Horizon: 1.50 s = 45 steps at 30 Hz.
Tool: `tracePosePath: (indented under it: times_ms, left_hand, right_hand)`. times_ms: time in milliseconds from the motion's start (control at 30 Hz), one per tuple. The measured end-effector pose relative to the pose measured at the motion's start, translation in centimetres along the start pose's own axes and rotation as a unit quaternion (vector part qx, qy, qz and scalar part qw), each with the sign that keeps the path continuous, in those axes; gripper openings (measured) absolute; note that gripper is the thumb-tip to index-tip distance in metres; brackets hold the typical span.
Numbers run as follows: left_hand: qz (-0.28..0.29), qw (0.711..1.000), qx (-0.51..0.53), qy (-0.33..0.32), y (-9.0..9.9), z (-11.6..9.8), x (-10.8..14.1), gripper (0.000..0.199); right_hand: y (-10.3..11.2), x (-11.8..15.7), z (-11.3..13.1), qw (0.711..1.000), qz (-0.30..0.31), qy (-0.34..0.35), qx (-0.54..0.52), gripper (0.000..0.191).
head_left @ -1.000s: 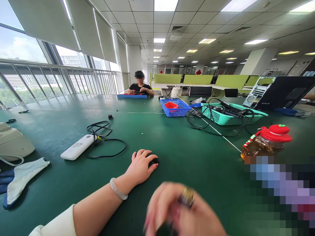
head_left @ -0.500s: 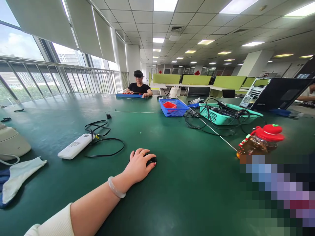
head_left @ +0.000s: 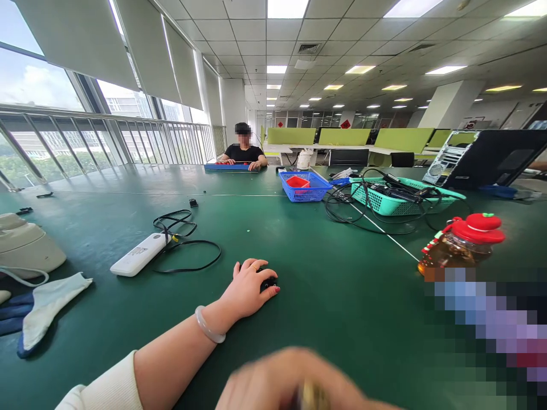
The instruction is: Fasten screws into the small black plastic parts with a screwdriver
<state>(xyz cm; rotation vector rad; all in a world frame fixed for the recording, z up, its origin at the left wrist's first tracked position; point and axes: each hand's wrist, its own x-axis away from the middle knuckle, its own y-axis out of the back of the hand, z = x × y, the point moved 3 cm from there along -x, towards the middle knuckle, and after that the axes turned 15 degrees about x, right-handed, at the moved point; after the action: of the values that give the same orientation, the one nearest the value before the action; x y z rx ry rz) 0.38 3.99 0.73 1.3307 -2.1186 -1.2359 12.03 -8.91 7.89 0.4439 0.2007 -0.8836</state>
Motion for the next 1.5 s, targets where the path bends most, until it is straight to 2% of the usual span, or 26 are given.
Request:
tracePosePath:
  times_ms: [33,100,133,200,300,433,533,633,767,867,967,1100,1233,1367,1500]
  left_hand:
    - [-0.001,1.0,0.002,-0.005,0.0,-0.1,0.0,0.029]
    - [-0.004,1.0,0.0,-0.012,0.0,-0.2,0.1,0.027]
    - [-0.005,1.0,-0.003,-0.014,0.0,-0.3,0.1,0.026]
    - [-0.006,1.0,-0.011,-0.011,-0.1,-0.4,0.1,0.023]
    - [-0.003,1.0,-0.023,-0.003,-0.1,-0.5,0.2,0.022]
    - [-0.002,0.999,-0.045,0.011,0.1,-0.8,0.8,0.023]
    - [0.001,0.998,-0.056,0.009,0.8,-0.6,2.2,0.023]
    - [-0.003,0.998,-0.055,0.022,2.2,0.7,4.6,0.023]
    - [-0.036,0.995,-0.064,0.065,5.1,4.5,8.7,0.026]
    - [-0.078,0.986,-0.095,0.114,8.0,8.3,11.9,0.034]
    - [-0.095,0.972,-0.133,0.167,10.8,11.6,14.6,0.04]
    - [-0.109,0.957,-0.172,0.208,13.5,14.2,17.0,0.041]
    - [-0.151,0.953,-0.177,0.196,14.5,14.8,17.6,0.033]
    - [-0.207,0.954,-0.136,0.168,15.1,14.0,17.5,0.036]
    - [-0.25,0.944,-0.073,0.202,15.6,13.3,18.0,0.037]
  right_hand:
    - [1.1,-0.2,0.3,1.0,-0.022,0.007,0.006,0.052]
    - [4.3,-0.4,-0.2,0.985,-0.143,0.022,0.098,0.047]
    - [6.1,-0.2,-1.0,0.964,-0.215,0.023,0.158,0.044]
    - [9.2,0.3,-3.5,0.925,-0.294,-0.017,0.241,0.047]
    - [12.0,1.5,-7.7,0.885,-0.388,-0.093,0.241,0.059]
    - [12.1,2.1,-10.4,0.883,-0.393,-0.132,0.219,0.062]
    - [11.6,2.0,-11.0,0.894,-0.376,-0.14,0.2,0.063]
    - [11.6,2.0,-11.3,0.894,-0.38,-0.147,0.187,0.063]
    - [11.8,2.1,-11.5,0.893,-0.383,-0.149,0.183,0.063]
    - [11.7,2.1,-11.8,0.893,-0.385,-0.153,0.173,0.062]
    - [11.5,2.0,-11.9,0.896,-0.382,-0.154,0.169,0.061]
    - [11.4,2.0,-11.6,0.892,-0.385,-0.162,0.172,0.062]
    - [11.4,2.2,-11.5,0.891,-0.386,-0.166,0.172,0.063]
    - [11.5,2.3,-11.8,0.892,-0.386,-0.165,0.169,0.062]
    - [11.4,2.3,-11.8,0.892,-0.387,-0.156,0.171,0.061]
